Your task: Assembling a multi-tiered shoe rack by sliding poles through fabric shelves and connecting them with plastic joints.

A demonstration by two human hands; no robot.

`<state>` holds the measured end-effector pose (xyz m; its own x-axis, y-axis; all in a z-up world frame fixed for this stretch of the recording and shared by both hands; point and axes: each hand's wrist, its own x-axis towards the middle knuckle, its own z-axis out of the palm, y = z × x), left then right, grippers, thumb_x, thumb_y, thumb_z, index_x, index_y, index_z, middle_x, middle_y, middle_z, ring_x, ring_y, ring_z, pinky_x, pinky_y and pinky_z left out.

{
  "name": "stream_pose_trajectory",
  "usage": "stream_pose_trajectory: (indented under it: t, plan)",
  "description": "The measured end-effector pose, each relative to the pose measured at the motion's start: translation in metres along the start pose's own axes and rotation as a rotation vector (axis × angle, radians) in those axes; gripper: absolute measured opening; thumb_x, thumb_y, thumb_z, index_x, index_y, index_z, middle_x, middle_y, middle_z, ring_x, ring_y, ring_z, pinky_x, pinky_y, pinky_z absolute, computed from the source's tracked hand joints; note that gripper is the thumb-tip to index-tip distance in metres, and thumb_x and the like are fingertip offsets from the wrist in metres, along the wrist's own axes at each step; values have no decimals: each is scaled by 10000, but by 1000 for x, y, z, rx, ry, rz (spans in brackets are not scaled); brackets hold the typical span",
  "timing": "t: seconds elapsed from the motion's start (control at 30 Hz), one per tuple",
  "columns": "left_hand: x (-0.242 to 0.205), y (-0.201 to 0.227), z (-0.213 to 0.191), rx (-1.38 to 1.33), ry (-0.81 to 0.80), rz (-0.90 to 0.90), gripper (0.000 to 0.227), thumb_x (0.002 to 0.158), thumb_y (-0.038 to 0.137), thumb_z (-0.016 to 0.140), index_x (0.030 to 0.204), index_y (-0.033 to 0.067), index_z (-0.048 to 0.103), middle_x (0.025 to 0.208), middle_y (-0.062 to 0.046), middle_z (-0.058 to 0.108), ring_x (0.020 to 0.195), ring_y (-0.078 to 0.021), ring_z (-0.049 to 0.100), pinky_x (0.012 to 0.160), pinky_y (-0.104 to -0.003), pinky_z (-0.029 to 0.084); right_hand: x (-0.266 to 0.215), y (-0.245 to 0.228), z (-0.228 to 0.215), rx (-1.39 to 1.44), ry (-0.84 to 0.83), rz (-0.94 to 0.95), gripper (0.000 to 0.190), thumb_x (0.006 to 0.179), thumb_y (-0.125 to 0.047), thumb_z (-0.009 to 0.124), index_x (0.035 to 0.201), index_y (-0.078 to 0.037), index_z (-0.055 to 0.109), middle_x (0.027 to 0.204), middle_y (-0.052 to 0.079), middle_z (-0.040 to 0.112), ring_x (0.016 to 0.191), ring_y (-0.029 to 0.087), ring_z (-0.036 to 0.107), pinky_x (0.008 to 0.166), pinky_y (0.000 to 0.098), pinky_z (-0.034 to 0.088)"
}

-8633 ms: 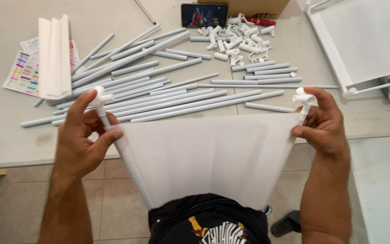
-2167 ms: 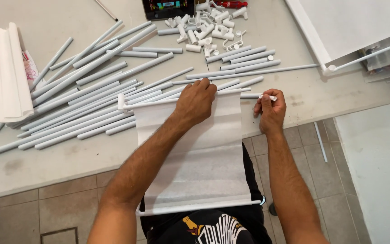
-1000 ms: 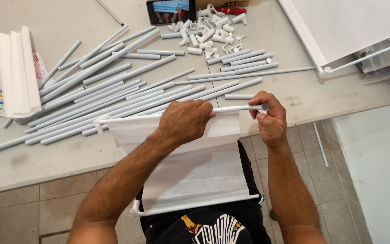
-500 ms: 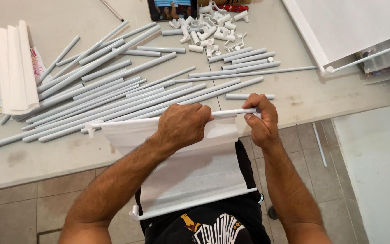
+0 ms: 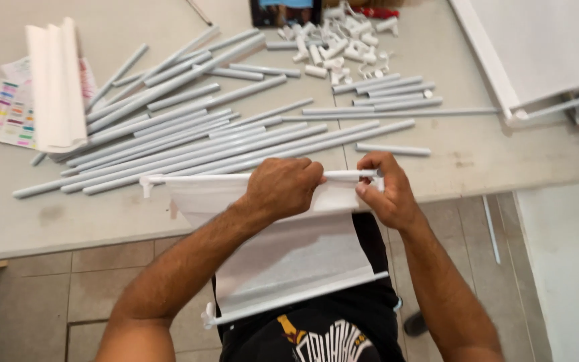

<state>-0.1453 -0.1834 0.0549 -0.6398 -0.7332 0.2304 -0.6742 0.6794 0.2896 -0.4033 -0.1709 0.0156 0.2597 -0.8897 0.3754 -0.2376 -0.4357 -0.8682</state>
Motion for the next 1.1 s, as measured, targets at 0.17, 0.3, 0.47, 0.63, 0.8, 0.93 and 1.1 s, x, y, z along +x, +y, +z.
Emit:
stream_pose_trajectory:
  t: [0.17, 0.3, 0.47, 0.63, 0.8, 0.93, 1.1]
  plan:
    - [-9, -36, 25, 44, 21, -148, 294, 1052, 373, 439, 975, 143, 607, 781, -65, 597, 732, -284, 696, 597, -435, 579, 0, 8, -10, -8, -51, 132, 737, 925, -353, 706, 1495, 5, 406, 1440, 199, 536, 1349, 351, 500, 1069, 455, 440]
    - [-15, -72, 37, 90, -10, -220, 273, 1069, 323, 413, 1129, 174, 633, 829, -22, 581, 728, -222, 675, 612, -370, 574, -13, 46, -13, 6, 109, 275, 464, 1013, -211, 629, 1396, 5, 485, 1148, 172, 668, 984, 244, 653, 839, 356, 520]
    - [-14, -91, 53, 109, -3, -154, 253, 1024, 203, 501, 1242, 146, 616, 864, -60, 572, 719, -262, 640, 636, -383, 542, -22, 68, 1, -156, 151, 412, 263, 939, -153, 727, 1176, -43, 699, 886, 119, 757, 694, 162, 671, 611, 293, 512]
    - [-10, -102, 82, 115, 45, -69, 347, 987, 148, 520, 1314, 179, 631, 908, -58, 584, 788, -256, 616, 719, -385, 497, -22, 76, 13, -442, 237, 383, 148, 926, -235, 765, 1010, -114, 747, 742, 55, 727, 609, 185, 647, 542, 306, 500]
    - [-10, -102, 83, 131, 238, -28, 168, 924, 94, 556, 1068, 132, 632, 828, -55, 547, 730, -256, 544, 651, -384, 438, -16, 70, 27, -723, 161, 212, 103, 909, -221, 732, 873, -125, 735, 683, 5, 680, 586, 189, 614, 524, 321, 468]
    - [-3, -98, 67, 133, 381, -46, 159, 935, -9, 531, 830, 99, 580, 718, -36, 480, 623, -228, 457, 551, -354, 367, -5, 63, 33, -790, 132, 137, 148, 900, -130, 686, 754, -105, 691, 641, -23, 625, 552, 138, 535, 489, 284, 378]
    - [4, -103, 62, 95, 343, -90, 162, 938, -13, 504, 851, 93, 590, 723, -36, 472, 621, -218, 446, 548, -349, 362, -6, 70, 34, -811, 113, 188, 135, 905, -154, 707, 782, -97, 696, 693, 9, 669, 586, 178, 586, 516, 305, 425]
